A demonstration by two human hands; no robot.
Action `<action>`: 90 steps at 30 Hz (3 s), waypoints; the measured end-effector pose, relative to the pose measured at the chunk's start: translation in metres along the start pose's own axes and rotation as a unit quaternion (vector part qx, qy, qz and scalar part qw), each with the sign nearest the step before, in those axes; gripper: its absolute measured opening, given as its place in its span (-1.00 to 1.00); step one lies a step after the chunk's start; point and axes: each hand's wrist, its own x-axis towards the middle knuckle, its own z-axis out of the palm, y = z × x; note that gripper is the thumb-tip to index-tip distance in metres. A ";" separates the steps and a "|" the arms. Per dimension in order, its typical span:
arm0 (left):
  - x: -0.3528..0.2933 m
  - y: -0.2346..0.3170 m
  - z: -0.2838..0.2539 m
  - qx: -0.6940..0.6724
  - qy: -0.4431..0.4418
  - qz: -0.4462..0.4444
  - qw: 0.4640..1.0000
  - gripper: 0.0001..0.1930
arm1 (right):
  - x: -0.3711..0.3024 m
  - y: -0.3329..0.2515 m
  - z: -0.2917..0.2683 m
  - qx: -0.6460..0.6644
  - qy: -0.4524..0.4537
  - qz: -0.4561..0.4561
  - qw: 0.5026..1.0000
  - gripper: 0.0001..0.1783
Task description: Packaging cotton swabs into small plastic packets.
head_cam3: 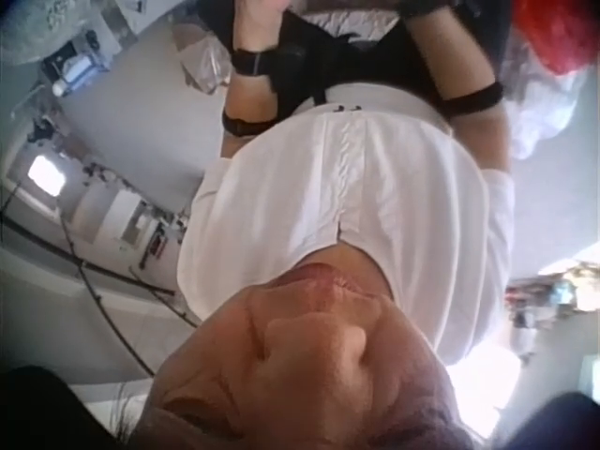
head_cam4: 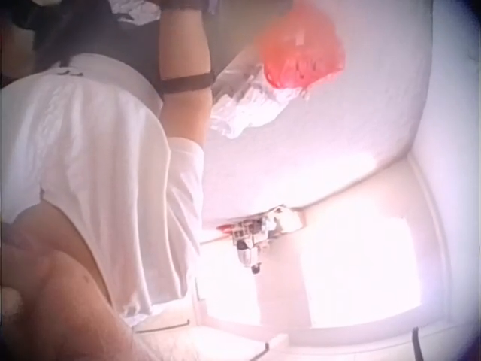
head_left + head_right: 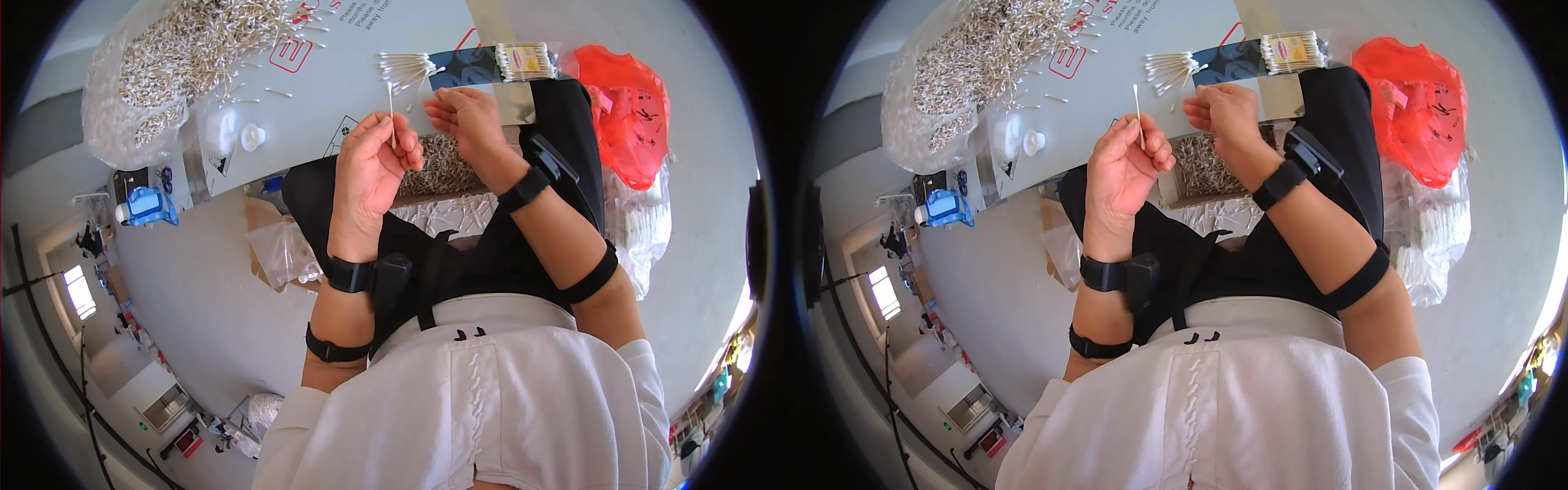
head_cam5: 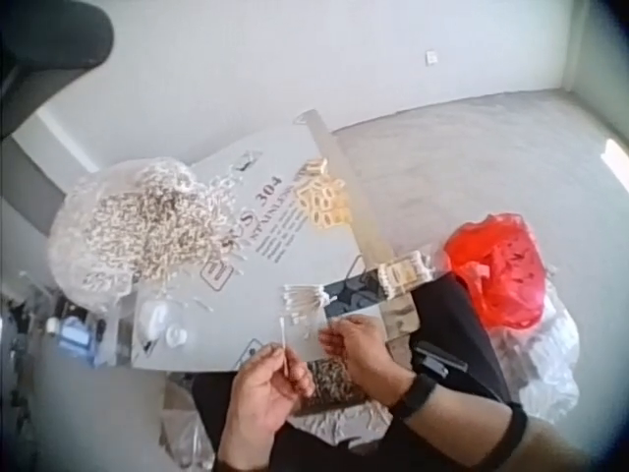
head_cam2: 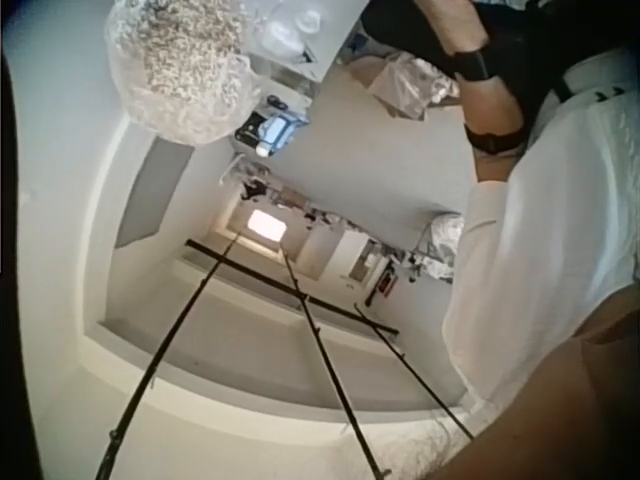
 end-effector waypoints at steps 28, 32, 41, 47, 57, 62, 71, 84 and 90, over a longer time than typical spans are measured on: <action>-0.014 0.000 0.025 0.176 -0.050 0.154 0.971 -0.86 | -0.089 -0.044 -0.010 -0.020 -0.323 -0.217 0.921 -0.87; -0.016 0.002 0.027 0.234 -0.030 0.168 0.957 -0.91 | -0.091 -0.041 -0.010 -0.008 -0.292 -0.219 0.931 -0.91; -0.024 0.001 0.055 0.320 0.038 0.263 0.909 -0.83 | -0.080 -0.018 -0.017 0.245 -0.196 0.037 0.949 -0.82; -0.024 0.001 0.059 0.310 0.011 0.264 0.913 -0.88 | -0.080 -0.014 -0.017 0.276 -0.205 0.075 0.936 -0.83; -0.023 -0.002 0.061 0.334 0.008 0.263 0.905 -0.88 | -0.078 -0.010 -0.019 0.318 -0.212 0.131 0.915 -0.83; -0.022 -0.003 0.057 0.398 0.017 0.303 0.866 -0.88 | -0.075 -0.010 -0.022 0.339 -0.213 0.144 0.905 -0.83; -0.021 -0.005 0.060 0.448 0.002 0.334 0.830 -0.86 | -0.075 -0.008 -0.021 0.320 -0.213 0.167 0.908 -0.81; -0.021 -0.005 0.064 0.484 -0.018 0.370 0.792 -0.84 | -0.077 -0.012 -0.018 0.295 -0.169 0.146 0.929 -0.80; -0.023 -0.009 0.063 0.481 -0.020 0.338 0.809 -0.83 | -0.074 -0.011 -0.026 0.338 -0.227 0.162 0.899 -0.82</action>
